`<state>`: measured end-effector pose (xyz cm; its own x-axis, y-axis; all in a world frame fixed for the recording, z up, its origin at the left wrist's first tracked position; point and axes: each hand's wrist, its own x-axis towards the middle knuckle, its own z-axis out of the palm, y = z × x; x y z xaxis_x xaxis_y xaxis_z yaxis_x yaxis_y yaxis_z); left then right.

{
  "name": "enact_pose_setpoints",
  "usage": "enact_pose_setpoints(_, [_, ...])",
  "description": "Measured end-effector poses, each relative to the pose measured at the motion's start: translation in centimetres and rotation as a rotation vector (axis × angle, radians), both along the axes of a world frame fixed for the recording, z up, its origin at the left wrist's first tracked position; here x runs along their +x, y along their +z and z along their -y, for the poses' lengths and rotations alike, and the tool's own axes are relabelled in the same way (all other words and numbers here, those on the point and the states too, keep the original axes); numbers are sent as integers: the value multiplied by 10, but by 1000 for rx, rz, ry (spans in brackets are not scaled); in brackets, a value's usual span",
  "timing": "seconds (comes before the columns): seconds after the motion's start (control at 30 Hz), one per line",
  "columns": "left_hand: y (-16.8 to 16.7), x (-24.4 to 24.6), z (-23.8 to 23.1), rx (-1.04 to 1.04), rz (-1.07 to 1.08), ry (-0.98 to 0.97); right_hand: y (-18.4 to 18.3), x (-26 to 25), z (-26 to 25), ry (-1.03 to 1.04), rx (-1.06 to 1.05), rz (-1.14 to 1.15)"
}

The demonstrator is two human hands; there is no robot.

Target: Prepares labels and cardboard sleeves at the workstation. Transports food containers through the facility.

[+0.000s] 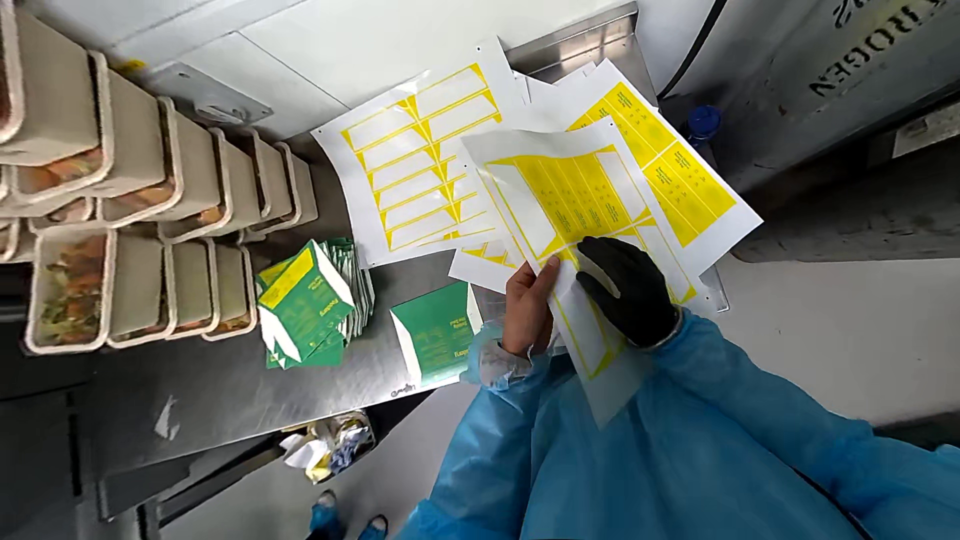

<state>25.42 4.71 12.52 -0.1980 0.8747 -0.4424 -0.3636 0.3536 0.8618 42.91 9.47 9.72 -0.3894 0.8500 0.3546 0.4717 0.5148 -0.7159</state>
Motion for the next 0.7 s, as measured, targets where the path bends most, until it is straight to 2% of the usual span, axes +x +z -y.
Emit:
enact_pose_setpoints(0.17, [14,11,-2,111,-34,6,16,-6,-6,-23,-76,-195])
enact_pose_setpoints(0.4, [25,23,-12,261,-106,-55,42,-2,-15,-31,-211,-324])
enact_pose_setpoints(0.7, [30,33,-17,243,-25,-67,55,8,-24,-35,-366,-447])
